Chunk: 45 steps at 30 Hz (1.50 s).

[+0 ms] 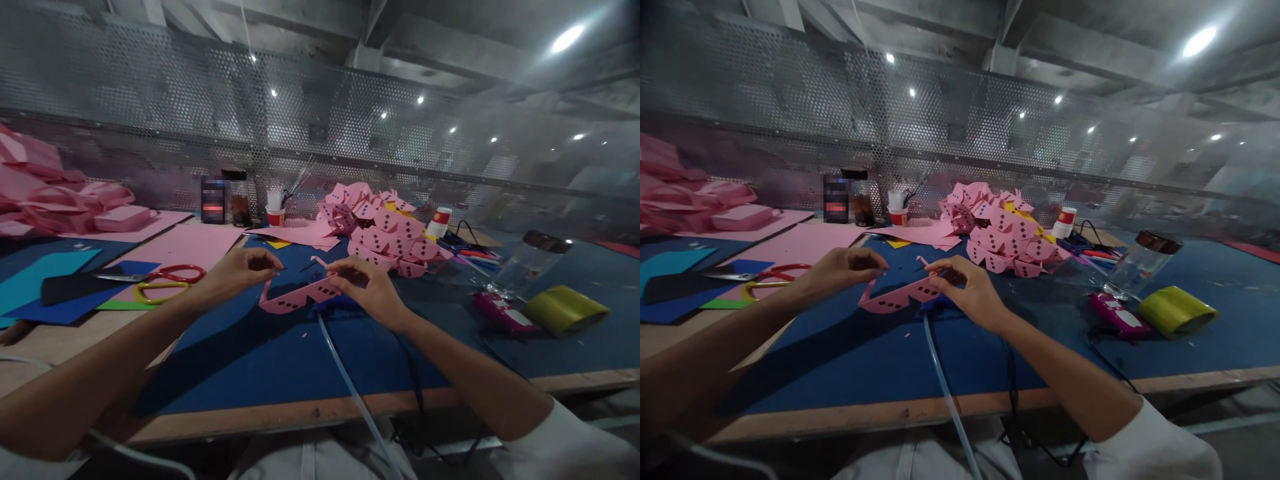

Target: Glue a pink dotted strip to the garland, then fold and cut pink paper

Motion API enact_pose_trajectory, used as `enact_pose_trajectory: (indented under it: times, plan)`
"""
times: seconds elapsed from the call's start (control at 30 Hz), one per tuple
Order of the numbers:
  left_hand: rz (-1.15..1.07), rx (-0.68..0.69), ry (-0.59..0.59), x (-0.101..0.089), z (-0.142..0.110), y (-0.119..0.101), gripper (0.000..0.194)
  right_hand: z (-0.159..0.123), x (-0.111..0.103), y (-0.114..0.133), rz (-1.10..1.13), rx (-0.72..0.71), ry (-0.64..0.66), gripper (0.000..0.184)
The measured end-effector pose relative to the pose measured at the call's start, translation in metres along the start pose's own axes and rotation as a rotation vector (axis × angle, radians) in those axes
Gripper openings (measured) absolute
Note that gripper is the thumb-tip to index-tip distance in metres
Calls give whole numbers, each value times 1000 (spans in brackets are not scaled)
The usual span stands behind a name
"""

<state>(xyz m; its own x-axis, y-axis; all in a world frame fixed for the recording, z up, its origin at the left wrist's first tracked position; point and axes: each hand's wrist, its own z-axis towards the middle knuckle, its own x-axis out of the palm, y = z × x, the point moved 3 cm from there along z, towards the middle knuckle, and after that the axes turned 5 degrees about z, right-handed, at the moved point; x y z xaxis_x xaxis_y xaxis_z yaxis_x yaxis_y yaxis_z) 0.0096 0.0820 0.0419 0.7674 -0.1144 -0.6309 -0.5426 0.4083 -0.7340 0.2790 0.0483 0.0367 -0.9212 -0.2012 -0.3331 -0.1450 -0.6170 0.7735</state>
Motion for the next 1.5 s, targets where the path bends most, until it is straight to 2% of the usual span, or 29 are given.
enact_pose_trajectory:
  times: [0.1, 0.17, 0.27, 0.4, 0.5, 0.6, 0.7, 0.83, 1.0, 1.2, 1.33, 1.5]
  plan:
    - [216, 106, -70, 1, -3, -1, 19, -1, 3, -1, -10, -13, 17, 22]
    - [337, 165, -111, 1, -5, 0, 21, -2, 6, -3, -4, -16, 30, 21]
    - [372, 159, -92, 3, -5, 3, 22, -2, 8, -5, 2, -4, 41, 22]
    - [255, 91, -23, 3, -3, 3, 24, 1, 5, -10, 34, 44, 10, 24]
    - [141, 55, -35, -1, 1, 3, 32, 5, 1, -15, 148, 116, -20, 26]
    - [-51, -42, -39, -4, 5, 8, 39, 10, -3, -19, 260, 173, -80, 29]
    - [-254, -125, -17, -4, 6, 12, 37, 12, -6, -20, 332, 219, -136, 31]
    - [-415, -130, -4, -5, 4, 10, 28, 13, -9, -20, 341, 249, -187, 32]
    - [-502, -128, 40, -5, 0, 6, 30, 14, -14, -24, 328, 265, -244, 30]
    - [-574, -52, 126, 1, -4, -1, 31, 15, -15, -27, 342, 272, -262, 31]
    - [-569, -30, 116, 0, -4, -4, 26, 14, -14, -27, 346, 277, -257, 32]
    - [-507, -38, 110, -2, -4, -5, 30, 15, -14, -25, 273, 239, -217, 26]
